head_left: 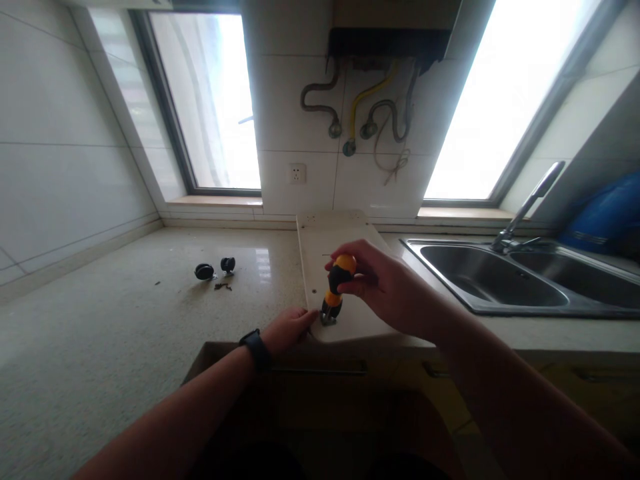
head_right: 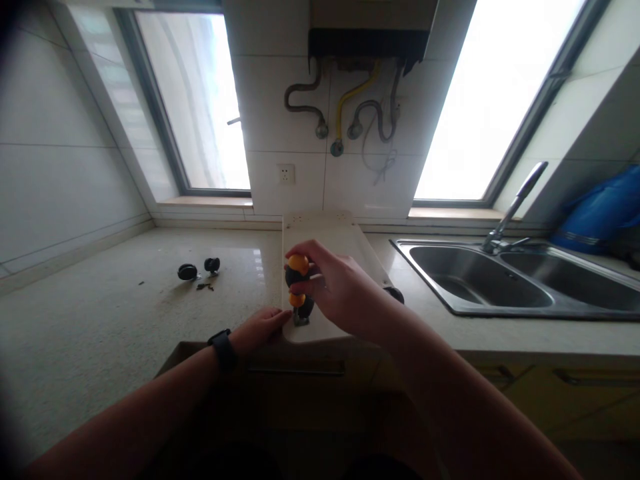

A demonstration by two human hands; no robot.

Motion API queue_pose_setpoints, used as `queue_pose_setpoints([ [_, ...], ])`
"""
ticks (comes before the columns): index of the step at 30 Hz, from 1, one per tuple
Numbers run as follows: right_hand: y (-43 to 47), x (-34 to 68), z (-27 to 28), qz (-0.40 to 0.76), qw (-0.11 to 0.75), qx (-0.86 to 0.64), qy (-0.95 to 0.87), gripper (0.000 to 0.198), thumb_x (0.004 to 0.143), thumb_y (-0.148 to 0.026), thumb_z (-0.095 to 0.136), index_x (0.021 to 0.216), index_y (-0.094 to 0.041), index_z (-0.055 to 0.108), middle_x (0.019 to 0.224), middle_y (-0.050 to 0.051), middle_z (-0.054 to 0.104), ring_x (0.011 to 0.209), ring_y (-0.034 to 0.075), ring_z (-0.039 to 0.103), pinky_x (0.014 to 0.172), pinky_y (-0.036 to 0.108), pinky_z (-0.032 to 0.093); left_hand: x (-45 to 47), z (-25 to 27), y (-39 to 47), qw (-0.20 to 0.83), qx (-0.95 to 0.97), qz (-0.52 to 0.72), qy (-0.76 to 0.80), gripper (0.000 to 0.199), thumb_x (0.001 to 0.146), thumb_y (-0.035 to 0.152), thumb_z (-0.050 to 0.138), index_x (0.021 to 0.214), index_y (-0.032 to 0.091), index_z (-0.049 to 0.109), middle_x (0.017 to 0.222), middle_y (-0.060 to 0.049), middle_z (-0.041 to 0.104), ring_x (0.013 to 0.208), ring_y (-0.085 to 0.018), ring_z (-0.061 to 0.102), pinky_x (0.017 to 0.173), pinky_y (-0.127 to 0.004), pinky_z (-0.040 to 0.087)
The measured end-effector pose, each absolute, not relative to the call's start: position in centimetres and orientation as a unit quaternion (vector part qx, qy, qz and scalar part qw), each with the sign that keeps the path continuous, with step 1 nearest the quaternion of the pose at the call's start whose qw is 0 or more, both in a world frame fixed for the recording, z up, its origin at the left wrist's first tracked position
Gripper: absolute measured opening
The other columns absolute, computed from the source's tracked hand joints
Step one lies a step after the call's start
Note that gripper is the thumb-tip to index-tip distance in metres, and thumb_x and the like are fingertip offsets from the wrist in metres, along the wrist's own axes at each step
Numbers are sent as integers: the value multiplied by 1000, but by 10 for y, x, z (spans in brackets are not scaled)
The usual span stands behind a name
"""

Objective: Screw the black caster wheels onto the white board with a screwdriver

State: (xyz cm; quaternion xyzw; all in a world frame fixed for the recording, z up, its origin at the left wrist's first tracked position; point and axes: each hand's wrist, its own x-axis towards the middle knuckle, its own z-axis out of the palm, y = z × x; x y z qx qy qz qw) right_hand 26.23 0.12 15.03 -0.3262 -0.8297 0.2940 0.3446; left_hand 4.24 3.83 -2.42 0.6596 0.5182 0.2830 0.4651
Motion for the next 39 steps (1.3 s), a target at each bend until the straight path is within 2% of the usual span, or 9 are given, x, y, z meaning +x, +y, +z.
queue_pose_setpoints([
  [5,-3,265,141,286,365,-338,-819,30,88,-22,72,112,-27,55,105,4,71,92,21,76,80,37,63,42,-22,38,347,701,296,548,59,87,72,52,56,21,54,52,2,46,49,-15,38,56,-29,26],
  [9,-6,260,141,238,391,-339,-822,38,79,-32,83,103,-25,55,93,1,73,85,20,75,73,34,61,35,-10,38,275,713,332,553,55,88,68,56,56,22,55,53,1,47,56,-18,46,63,-30,35],
  [14,-11,250,142,175,377,-365,-833,40,78,-44,83,97,-24,53,88,2,73,76,21,73,67,35,58,20,27,32,217,714,423,514,54,102,60,31,88,21,65,91,-7,65,91,-24,58,86,-35,44],
  [19,-9,242,148,150,358,-373,-843,39,78,-42,82,95,-25,52,83,0,72,72,20,70,63,33,53,25,47,13,341,748,476,313,44,93,57,61,119,21,65,115,-9,69,108,-27,62,97,-39,47],
  [23,-9,235,154,149,342,-389,-842,39,76,-41,83,92,-25,52,82,0,71,71,19,68,58,31,49,41,48,4,337,721,499,342,51,73,46,87,112,21,67,113,-9,73,107,-28,65,95,-39,50],
  [29,-12,225,158,132,324,-408,-843,38,74,-37,84,89,-24,52,80,0,70,69,18,64,57,29,44,47,51,5,305,667,529,426,33,81,47,80,94,18,74,92,-7,77,86,-24,69,80,-36,54],
  [34,-4,231,174,131,255,-350,-892,35,81,-38,79,107,-24,59,90,2,71,76,18,64,63,30,44,41,57,6,310,690,517,401,32,81,47,81,92,17,76,92,-7,78,84,-22,69,78,-34,55],
  [37,5,237,188,170,183,-255,-934,44,93,-25,62,137,-29,54,113,4,72,95,18,66,77,30,48,40,57,9,324,691,518,386,31,78,43,84,92,17,76,93,-7,78,85,-22,69,81,-36,55],
  [39,11,237,194,187,158,-220,-944,44,96,-19,54,139,-29,57,115,3,73,97,17,67,80,29,48,39,56,11,334,690,522,373,29,77,40,85,93,17,76,93,-7,77,85,-22,70,82,-36,55],
])
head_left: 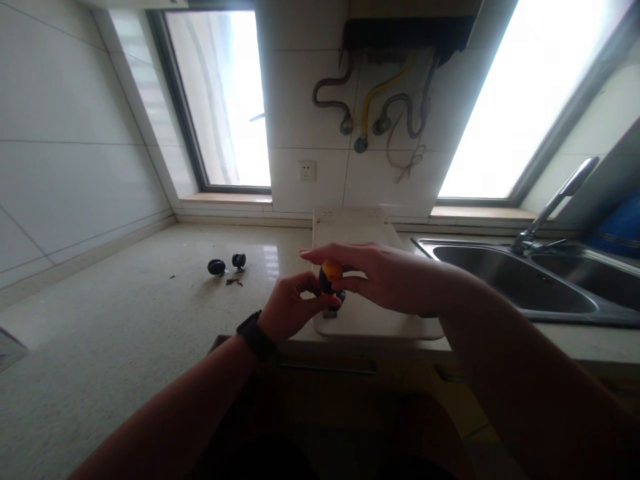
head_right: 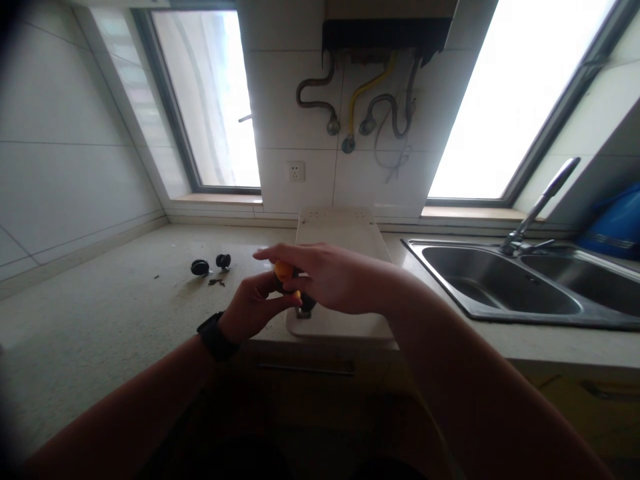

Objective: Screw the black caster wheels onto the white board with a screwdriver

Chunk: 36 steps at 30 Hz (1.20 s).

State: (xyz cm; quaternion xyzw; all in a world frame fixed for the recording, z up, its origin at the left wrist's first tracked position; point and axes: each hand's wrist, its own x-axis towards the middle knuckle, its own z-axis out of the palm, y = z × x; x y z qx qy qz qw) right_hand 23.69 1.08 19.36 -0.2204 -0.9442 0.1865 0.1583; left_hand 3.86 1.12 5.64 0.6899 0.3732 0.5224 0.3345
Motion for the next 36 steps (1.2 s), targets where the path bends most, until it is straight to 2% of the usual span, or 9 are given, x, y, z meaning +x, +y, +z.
queue_pose_setpoints([
  [4,13,231,195,172,163,-219,-947,30,94,-16,56,119,-26,70,97,0,76,85,15,69,77,28,48,35,54,15,360,685,527,351,27,77,36,87,92,16,76,91,-6,77,86,-21,71,82,-36,56],
  [9,0,227,186,139,228,-295,-917,26,88,-17,63,110,-26,74,84,-1,76,71,14,67,66,25,47,32,52,18,411,691,507,310,24,81,34,83,97,17,76,94,-6,78,90,-22,72,85,-37,57],
  [16,-8,221,163,122,315,-400,-852,26,88,-24,66,112,-26,74,77,1,74,62,15,64,58,27,45,35,52,18,431,690,492,310,25,88,36,76,103,16,73,101,-8,77,94,-22,72,89,-37,56],
  [22,-14,216,161,72,323,-418,-846,28,86,-30,72,113,-24,73,79,3,75,68,20,68,62,31,47,47,52,10,387,667,530,353,36,78,39,84,103,19,68,91,-4,76,84,-20,71,77,-32,57],
  [24,-11,220,165,92,312,-397,-858,29,86,-31,71,115,-25,72,85,3,76,75,21,70,66,32,49,48,53,8,384,664,533,357,29,84,40,79,100,18,69,88,-4,75,80,-19,70,74,-31,56],
  [28,2,233,173,182,241,-281,-911,47,91,-23,64,138,-28,59,128,4,71,112,20,66,92,32,49,47,53,8,379,691,518,333,25,89,39,74,100,16,72,89,-4,75,79,-18,69,74,-31,55],
  [29,6,234,174,203,227,-258,-917,49,92,-19,61,139,-28,57,132,3,69,115,18,65,95,31,48,47,53,9,383,694,515,325,25,89,38,74,99,15,72,89,-4,74,79,-18,69,75,-31,56],
  [32,10,235,173,213,233,-256,-914,39,90,-10,57,126,-24,64,116,1,74,99,14,68,85,26,49,43,52,13,395,701,506,310,25,87,37,77,95,14,73,85,-3,73,77,-17,67,73,-30,56],
  [36,3,226,165,191,278,-305,-891,30,86,-12,64,114,-23,70,93,-2,75,77,12,66,68,23,47,37,56,19,414,710,490,291,27,84,39,79,94,14,74,83,-3,73,74,-16,67,72,-31,57],
])
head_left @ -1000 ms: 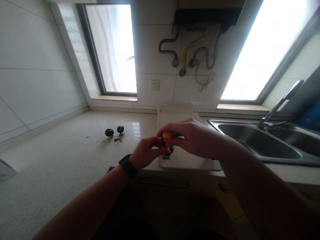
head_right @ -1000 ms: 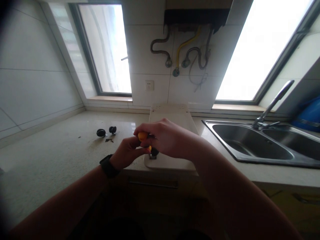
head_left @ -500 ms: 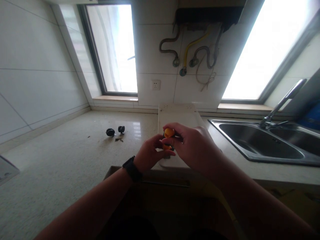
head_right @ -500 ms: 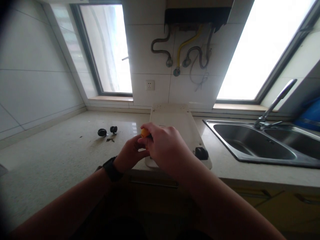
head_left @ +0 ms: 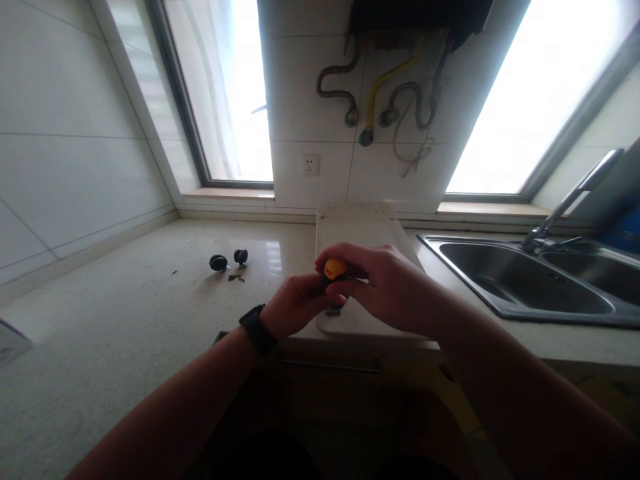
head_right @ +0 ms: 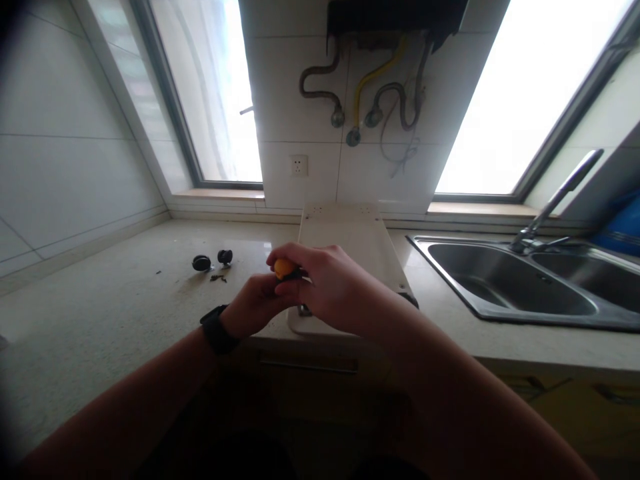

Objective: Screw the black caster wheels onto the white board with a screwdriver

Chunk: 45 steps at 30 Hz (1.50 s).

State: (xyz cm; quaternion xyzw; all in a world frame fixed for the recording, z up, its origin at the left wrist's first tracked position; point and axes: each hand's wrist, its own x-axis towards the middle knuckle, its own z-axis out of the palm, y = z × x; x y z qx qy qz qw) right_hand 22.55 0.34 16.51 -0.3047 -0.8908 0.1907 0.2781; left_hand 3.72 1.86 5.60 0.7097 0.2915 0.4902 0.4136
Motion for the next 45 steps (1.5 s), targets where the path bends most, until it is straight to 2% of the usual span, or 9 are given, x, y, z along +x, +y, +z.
queue_pose_setpoints([
  [4,-4,212,155,152,338,-357,-857,31,84,-18,73,114,-23,72,89,-1,76,76,13,67,67,23,47,29,61,24,427,723,475,263,29,85,39,79,97,14,74,93,-6,76,87,-21,71,81,-37,59],
  [9,-9,199,144,71,372,-397,-836,34,87,-29,75,119,-19,71,89,4,77,74,19,68,67,29,48,23,58,31,443,728,472,228,23,90,36,74,97,14,72,95,-6,76,91,-20,72,87,-36,58],
  [12,-10,200,145,71,366,-390,-842,35,88,-29,74,121,-18,70,91,5,77,77,20,69,69,31,49,26,52,32,461,694,502,231,32,80,35,85,100,15,70,92,-4,76,89,-20,73,82,-34,60],
  [15,-5,210,154,108,336,-372,-858,38,88,-27,73,124,-20,69,100,6,77,87,21,71,75,32,51,32,47,30,464,655,542,249,45,65,31,95,98,16,68,87,-1,75,81,-19,73,74,-33,62],
  [21,20,234,169,289,189,-209,-915,60,95,-16,56,153,-25,40,144,8,61,126,17,60,101,32,48,37,46,27,442,666,537,270,28,78,31,86,98,15,74,94,-6,77,84,-19,73,78,-35,61],
  [25,25,233,168,263,195,-228,-917,40,93,-14,55,132,-23,56,117,5,72,98,16,68,85,29,52,32,45,28,453,676,512,275,22,82,33,83,94,15,77,91,-7,80,86,-21,75,84,-38,61],
  [29,14,224,165,226,213,-272,-911,33,90,-12,56,121,-22,61,94,1,72,77,14,65,72,28,48,24,43,32,472,694,484,248,20,86,33,80,95,15,79,94,-8,81,87,-22,76,83,-37,61],
  [38,-1,201,152,147,283,-379,-868,34,87,-20,66,121,-22,62,84,2,69,68,15,60,61,26,41,9,24,51,512,684,480,200,30,86,45,78,97,16,78,92,-6,78,86,-20,72,83,-34,55],
  [45,-4,197,150,138,301,-369,-868,31,87,-18,64,118,-20,63,84,3,70,68,15,60,61,26,41,4,24,53,449,713,470,262,45,84,57,75,103,16,74,98,-7,75,93,-24,69,89,-41,54],
])
